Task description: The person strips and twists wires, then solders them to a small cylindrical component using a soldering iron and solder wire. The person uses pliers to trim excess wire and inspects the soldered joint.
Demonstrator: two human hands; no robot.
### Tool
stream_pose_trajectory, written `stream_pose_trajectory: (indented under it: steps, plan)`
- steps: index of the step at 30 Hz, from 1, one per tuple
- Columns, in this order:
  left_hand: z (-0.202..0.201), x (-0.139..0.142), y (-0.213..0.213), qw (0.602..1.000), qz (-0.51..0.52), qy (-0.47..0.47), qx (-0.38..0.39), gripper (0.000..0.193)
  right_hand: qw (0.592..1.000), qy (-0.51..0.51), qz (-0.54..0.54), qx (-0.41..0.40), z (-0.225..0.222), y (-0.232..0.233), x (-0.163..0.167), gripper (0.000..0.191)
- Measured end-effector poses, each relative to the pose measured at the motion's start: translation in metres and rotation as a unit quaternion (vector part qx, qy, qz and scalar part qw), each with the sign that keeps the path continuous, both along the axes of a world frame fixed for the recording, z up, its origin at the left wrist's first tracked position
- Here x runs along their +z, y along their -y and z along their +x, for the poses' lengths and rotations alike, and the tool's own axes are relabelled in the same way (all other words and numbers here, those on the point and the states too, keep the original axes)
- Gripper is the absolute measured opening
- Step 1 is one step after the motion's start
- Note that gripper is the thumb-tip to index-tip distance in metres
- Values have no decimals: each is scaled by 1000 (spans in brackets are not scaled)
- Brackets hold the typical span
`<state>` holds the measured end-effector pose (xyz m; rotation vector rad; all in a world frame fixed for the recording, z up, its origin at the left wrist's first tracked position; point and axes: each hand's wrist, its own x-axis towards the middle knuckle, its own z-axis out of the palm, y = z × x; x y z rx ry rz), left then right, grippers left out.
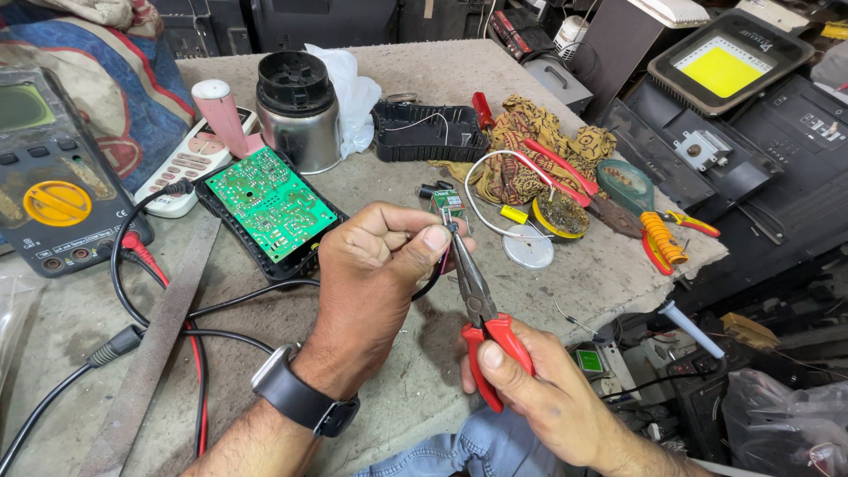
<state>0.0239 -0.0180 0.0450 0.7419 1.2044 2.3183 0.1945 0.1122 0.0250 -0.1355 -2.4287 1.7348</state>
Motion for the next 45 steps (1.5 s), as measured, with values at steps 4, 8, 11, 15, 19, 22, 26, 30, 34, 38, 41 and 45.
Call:
stream_pose_trajectory:
  steps: [4, 8, 11, 15, 19, 22, 26, 30, 34, 38, 41, 45]
  plan:
    - [0, -5, -2, 999, -4, -38, 33, 12, 998, 47, -42, 9, 0, -5, 3, 56]
    - [0, -7, -3, 998, -14, -50, 39, 11, 995, 90, -43, -10, 1, -3, 7, 58]
    - [2, -7, -3, 998, 13, -54, 30, 10, 995, 89, -29, -39, 1, 1, 7, 58]
    - [5, -7, -2, 997, 48, -49, 33, 11, 991, 102, -28, -77, -1, 3, 6, 55]
    - [4, -8, -2, 997, 42, -54, 42, 10, 998, 24, 48, -27, -5, -1, 7, 52]
    - [3, -10, -2, 997, 42, -60, 33, 9, 998, 50, 34, 3, -6, -7, 12, 50]
    - [1, -13, -1, 991, 27, -124, 43, 8, 994, 101, 50, 13, -2, -20, 22, 50]
    - [-1, -15, -2, 987, 13, -155, 48, 7, 988, 136, 70, 9, 2, -29, 32, 48]
    - [-3, -15, -3, 990, 0, -142, 20, 8, 987, 136, 80, 6, 3, -28, 39, 47]
    - [-6, -10, -3, 996, -5, -87, -27, 12, 983, 183, 11, 3, 9, -25, 41, 38]
    - [-8, -7, -2, 997, -54, -27, -47, 15, 979, 201, -29, 11, 15, -29, 39, 37]
    - [-10, -7, -2, 989, -115, 38, -80, 19, 996, 90, 24, 8, 21, -46, 32, 36]
